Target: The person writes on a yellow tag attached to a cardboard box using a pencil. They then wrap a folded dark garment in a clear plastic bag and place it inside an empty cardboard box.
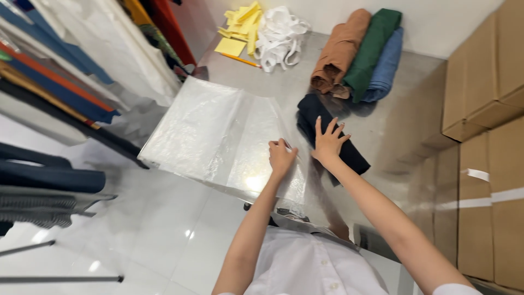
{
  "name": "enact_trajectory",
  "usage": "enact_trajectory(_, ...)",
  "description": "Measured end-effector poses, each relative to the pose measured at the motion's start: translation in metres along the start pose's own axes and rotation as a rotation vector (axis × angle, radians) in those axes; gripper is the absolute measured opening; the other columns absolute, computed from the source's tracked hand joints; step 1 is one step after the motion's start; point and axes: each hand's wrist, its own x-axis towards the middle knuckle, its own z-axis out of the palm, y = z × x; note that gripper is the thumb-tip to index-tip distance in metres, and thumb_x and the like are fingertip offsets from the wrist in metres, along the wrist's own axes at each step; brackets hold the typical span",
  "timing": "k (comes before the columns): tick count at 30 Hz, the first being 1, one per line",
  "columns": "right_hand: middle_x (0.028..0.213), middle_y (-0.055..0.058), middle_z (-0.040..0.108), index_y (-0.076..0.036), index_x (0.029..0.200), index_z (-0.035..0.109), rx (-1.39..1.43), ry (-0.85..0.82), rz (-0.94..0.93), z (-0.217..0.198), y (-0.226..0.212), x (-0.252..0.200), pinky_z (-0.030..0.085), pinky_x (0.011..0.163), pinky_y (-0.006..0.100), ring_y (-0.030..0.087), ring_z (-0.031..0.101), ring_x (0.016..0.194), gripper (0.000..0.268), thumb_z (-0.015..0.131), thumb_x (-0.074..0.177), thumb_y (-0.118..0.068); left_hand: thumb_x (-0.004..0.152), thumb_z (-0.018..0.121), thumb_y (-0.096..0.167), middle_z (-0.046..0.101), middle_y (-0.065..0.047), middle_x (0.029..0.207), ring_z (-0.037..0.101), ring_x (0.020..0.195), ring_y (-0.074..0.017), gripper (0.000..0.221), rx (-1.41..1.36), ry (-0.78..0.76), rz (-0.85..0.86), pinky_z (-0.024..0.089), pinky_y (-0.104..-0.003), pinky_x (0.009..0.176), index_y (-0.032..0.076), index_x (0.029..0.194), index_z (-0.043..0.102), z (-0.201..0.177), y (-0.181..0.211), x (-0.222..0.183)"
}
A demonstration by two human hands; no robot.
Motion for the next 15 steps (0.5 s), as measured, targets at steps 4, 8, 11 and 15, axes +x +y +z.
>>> enact_trajectory(4, 0.156, 0.038, 0.028, -0.012, 0.164, 0.013, -0.186, 0.220, -0.041, 0.023, 0.005, 0.000, 0.039, 0.100, 0.072, 0.058, 0.037, 0.138, 0.113, 0.087, 0.079, -0.020, 0.074, 0.082, 0.046, 0.037, -0.011, 0.127, 0.042, 0.120, -0.0418, 0.050, 0.153, -0.006, -0.082, 0.042, -0.056, 0.095, 0.012, 0.096, 0.054, 0.003, 0.023, -0.029)
enact_trajectory(8, 0.141, 0.034, 0.046, -0.014, 0.161, 0.026, -0.204, 0.482, -0.107, 0.033, 0.030, 0.011, 0.048, 0.085, 0.064, 0.052, 0.058, 0.115, 0.108, 0.089, 0.074, -0.025, 0.077, 0.075, 0.033, 0.037, -0.010, 0.129, 0.039, 0.120, -0.0401, 0.037, 0.098, 0.084, 0.019, 0.036, -0.055, 0.099, 0.012, 0.091, 0.048, 0.016, 0.020, -0.049)
enact_trajectory(11, 0.129, 0.031, 0.053, -0.012, 0.157, 0.033, -0.184, 0.540, -0.133, 0.034, 0.048, 0.004, 0.053, 0.078, 0.057, 0.047, 0.065, 0.100, 0.108, 0.093, 0.069, -0.031, 0.081, 0.072, 0.026, 0.042, -0.009, 0.121, 0.045, 0.115, -0.0362, 0.028, 0.087, 0.201, 0.148, 0.039, -0.051, 0.095, 0.012, 0.088, 0.050, 0.027, 0.003, -0.063)
enact_trajectory(15, 0.122, 0.027, 0.056, -0.012, 0.155, 0.039, -0.185, 0.542, -0.148, 0.029, 0.068, -0.042, 0.055, 0.074, 0.049, 0.040, 0.068, 0.089, 0.105, 0.093, 0.067, -0.035, 0.086, 0.067, 0.021, 0.051, -0.010, 0.109, 0.054, 0.103, -0.0329, 0.019, 0.095, 0.328, 0.346, 0.044, -0.046, 0.085, 0.011, 0.084, 0.051, 0.027, -0.007, -0.075)
